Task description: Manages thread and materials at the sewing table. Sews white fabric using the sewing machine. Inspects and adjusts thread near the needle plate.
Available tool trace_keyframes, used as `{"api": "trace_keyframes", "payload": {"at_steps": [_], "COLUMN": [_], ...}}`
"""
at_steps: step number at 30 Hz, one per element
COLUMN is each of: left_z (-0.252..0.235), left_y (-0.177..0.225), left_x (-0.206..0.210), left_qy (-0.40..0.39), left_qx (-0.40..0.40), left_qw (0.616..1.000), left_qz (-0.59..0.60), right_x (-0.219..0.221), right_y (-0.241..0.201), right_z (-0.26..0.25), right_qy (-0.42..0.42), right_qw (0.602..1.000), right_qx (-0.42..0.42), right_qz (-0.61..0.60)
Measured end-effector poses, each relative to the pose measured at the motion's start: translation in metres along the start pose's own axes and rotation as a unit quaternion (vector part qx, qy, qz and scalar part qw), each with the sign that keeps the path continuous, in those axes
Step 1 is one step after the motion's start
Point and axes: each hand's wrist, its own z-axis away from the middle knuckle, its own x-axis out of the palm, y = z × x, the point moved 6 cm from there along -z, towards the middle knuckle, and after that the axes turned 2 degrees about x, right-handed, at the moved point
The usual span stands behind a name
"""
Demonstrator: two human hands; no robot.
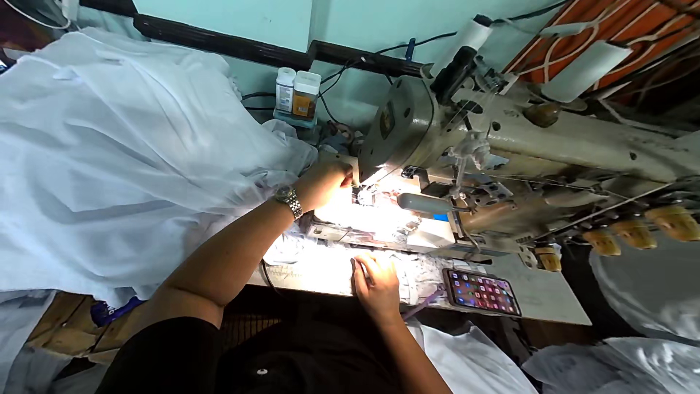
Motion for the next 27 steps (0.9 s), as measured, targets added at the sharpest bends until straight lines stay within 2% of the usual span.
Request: {"api": "trace_keyframes", "payload": {"at_steps": [2,4,7,10,15,17,21,25,27], "left_z": [0.003,0.004,0.004,0.007,0.008,0.007,0.011,0.029,0.037], "left_y": [0.004,0.008,0.001,-0.013,-0.009,-0.004,0.007,0.007,-0.001], "left_x": [0.0,-0.001,-0.005,-0.007,0.003,0.004,0.003,-0.003,-0.011], "left_qy": [-0.049,-0.061,0.004,0.081,0.084,0.073,0.051,0.037,0.061], "left_qx": [0.003,0.021,0.034,0.022,-0.021,-0.034,-0.007,-0.041,-0.05], "left_qw": [0.999,0.997,0.988,0.957,0.881,0.888,0.954,0.958,0.961], "left_qz": [-0.003,0.042,0.15,0.278,0.465,0.454,0.295,0.283,0.264], "right_x": [0.0,-0.001,-0.001,-0.001,0.0,-0.001,-0.001,0.0,0.0], "right_y": [0.0,-0.001,0.0,0.0,0.0,0.0,-0.001,-0.001,-0.001], "right_z": [0.0,-0.001,-0.001,-0.001,-0.001,-0.001,-0.001,0.0,0.0], "right_qy": [0.001,0.001,-0.002,0.0,-0.003,0.0,0.004,-0.001,-0.003], "right_qw": [1.0,1.0,1.0,1.0,1.0,1.0,1.0,1.0,1.0], "right_qx": [-0.001,-0.003,-0.002,-0.002,-0.002,-0.001,0.004,0.004,0.001], "right_qz": [0.001,-0.001,-0.011,-0.011,-0.007,-0.009,-0.008,-0.007,-0.007]}}
